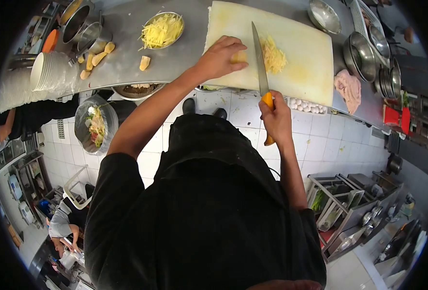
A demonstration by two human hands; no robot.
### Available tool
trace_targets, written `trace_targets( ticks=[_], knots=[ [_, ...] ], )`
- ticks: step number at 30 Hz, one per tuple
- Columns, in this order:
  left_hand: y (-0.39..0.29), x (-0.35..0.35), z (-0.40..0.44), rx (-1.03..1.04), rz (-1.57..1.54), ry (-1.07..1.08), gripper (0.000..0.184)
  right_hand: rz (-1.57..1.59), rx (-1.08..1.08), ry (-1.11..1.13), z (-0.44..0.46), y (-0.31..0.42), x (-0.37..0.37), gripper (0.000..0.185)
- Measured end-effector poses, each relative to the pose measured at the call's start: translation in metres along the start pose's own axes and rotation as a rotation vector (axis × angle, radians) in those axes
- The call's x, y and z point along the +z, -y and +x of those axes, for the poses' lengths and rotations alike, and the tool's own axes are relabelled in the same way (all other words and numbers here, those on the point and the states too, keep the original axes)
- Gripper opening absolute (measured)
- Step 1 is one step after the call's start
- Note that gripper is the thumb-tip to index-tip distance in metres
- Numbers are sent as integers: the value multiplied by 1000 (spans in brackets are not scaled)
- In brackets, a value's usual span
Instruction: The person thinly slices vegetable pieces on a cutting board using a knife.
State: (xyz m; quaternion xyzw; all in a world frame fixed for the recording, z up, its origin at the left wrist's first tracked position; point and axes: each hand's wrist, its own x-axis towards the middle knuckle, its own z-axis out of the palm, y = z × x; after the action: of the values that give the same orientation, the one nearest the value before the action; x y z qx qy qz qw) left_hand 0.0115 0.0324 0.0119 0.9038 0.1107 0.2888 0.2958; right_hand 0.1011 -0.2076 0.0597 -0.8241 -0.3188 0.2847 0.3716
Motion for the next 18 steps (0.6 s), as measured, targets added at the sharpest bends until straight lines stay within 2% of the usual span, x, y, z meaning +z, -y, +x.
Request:
trace_targets(
  ticks=[2, 5, 8, 18],
  knots=[
    [3, -5, -5, 25, 2, -87, 26, -56, -30, 39, 9, 11, -2, 38],
    [-1, -7, -9, 104, 49, -108, 15, -108, -90, 31, 21, 31, 2, 38],
    [-2, -2, -11, 165, 81, -50, 16, -195, -34, 86, 32, 48, 7, 43],
    [-1, 5, -14, 162, 121, -18, 18, -360, -94, 157, 32, 65, 14, 65]
  ],
)
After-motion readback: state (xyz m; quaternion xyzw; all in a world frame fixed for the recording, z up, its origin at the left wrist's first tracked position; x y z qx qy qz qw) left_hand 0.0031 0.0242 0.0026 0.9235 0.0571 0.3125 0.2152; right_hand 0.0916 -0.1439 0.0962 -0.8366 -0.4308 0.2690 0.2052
